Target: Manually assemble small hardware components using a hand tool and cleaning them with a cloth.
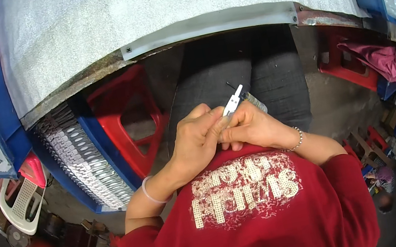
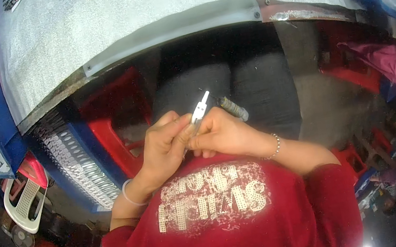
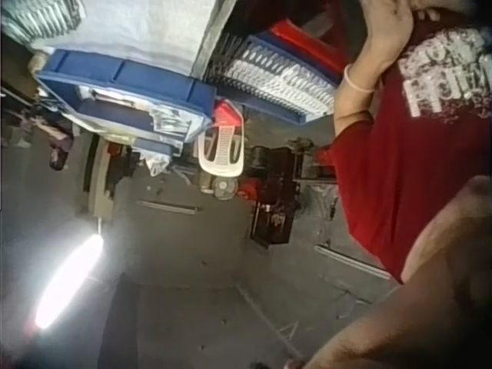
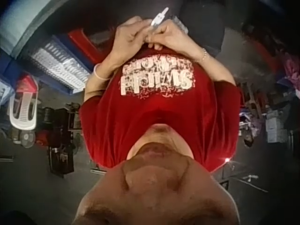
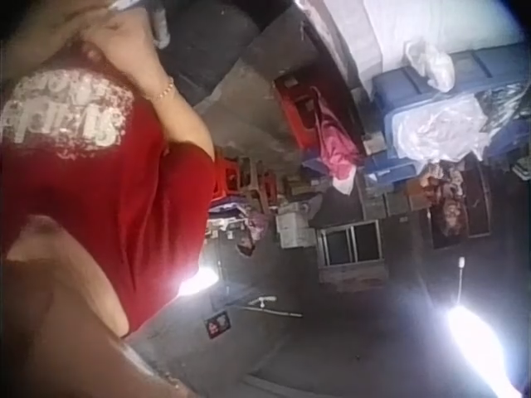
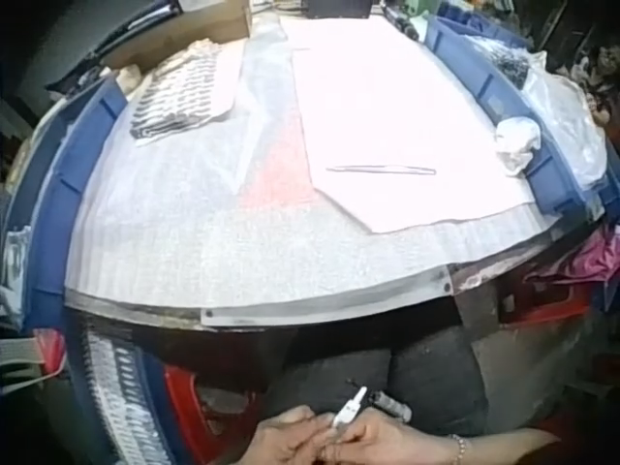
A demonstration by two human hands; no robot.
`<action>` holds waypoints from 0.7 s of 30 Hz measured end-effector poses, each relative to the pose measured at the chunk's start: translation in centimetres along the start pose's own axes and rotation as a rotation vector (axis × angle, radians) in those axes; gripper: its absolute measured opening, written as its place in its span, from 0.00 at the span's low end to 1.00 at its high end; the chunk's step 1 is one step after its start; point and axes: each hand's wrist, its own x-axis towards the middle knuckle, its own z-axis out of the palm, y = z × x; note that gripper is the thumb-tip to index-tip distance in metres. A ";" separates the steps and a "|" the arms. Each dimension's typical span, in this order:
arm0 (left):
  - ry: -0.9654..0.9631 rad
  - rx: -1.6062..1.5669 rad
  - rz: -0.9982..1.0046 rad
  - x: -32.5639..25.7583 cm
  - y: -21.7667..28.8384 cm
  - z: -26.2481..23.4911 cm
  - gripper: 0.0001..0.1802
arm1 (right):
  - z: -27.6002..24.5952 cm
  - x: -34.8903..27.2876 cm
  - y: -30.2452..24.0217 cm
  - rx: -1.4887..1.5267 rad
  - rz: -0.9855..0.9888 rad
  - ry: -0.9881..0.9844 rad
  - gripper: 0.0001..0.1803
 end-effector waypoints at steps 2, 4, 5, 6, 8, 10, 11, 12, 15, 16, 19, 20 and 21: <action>0.025 -0.011 0.020 0.6 0.0 -0.1 0.08 | 0.1 0.6 0.1 0.147 -0.035 0.077 0.10; 0.054 -0.022 0.038 1.0 0.0 -0.3 0.08 | 0.0 1.3 0.1 0.107 -0.047 0.087 0.10; 0.048 0.010 0.058 1.1 0.0 -0.7 0.09 | 0.0 1.5 0.0 0.078 -0.057 0.101 0.10; 0.039 0.042 0.077 1.2 0.0 -0.9 0.09 | -0.1 1.5 -0.2 0.070 -0.059 0.098 0.10; 0.049 0.048 0.122 1.1 0.1 -1.2 0.08 | 0.0 1.4 -0.6 0.010 -0.081 0.070 0.10; 0.051 0.056 0.163 1.0 0.1 -1.5 0.06 | 0.3 1.1 -1.5 -0.009 -0.071 0.057 0.10; 0.048 0.070 0.177 0.9 0.1 -1.7 0.07 | 0.4 0.9 -1.9 -0.024 -0.060 0.046 0.10; 0.044 0.083 0.190 0.7 0.1 -1.8 0.07 | 0.5 0.8 -2.1 -0.023 -0.058 0.046 0.10; 0.027 0.084 0.164 0.4 0.4 -2.0 0.06 | 0.7 0.7 -2.5 -0.027 -0.047 0.035 0.10; 0.027 0.083 0.163 0.3 0.6 -2.1 0.06 | 0.7 0.6 -2.6 -0.040 -0.048 0.020 0.10; 0.013 0.057 0.140 0.1 0.8 -2.3 0.06 | 1.0 0.5 -2.6 -0.020 -0.039 0.004 0.10; 0.001 0.063 0.141 0.1 0.9 -2.4 0.06 | 1.0 0.5 -2.6 0.012 -0.029 0.003 0.10; -0.011 0.069 0.141 0.1 0.8 -2.5 0.07 | 1.1 0.5 -2.5 0.012 -0.028 0.004 0.10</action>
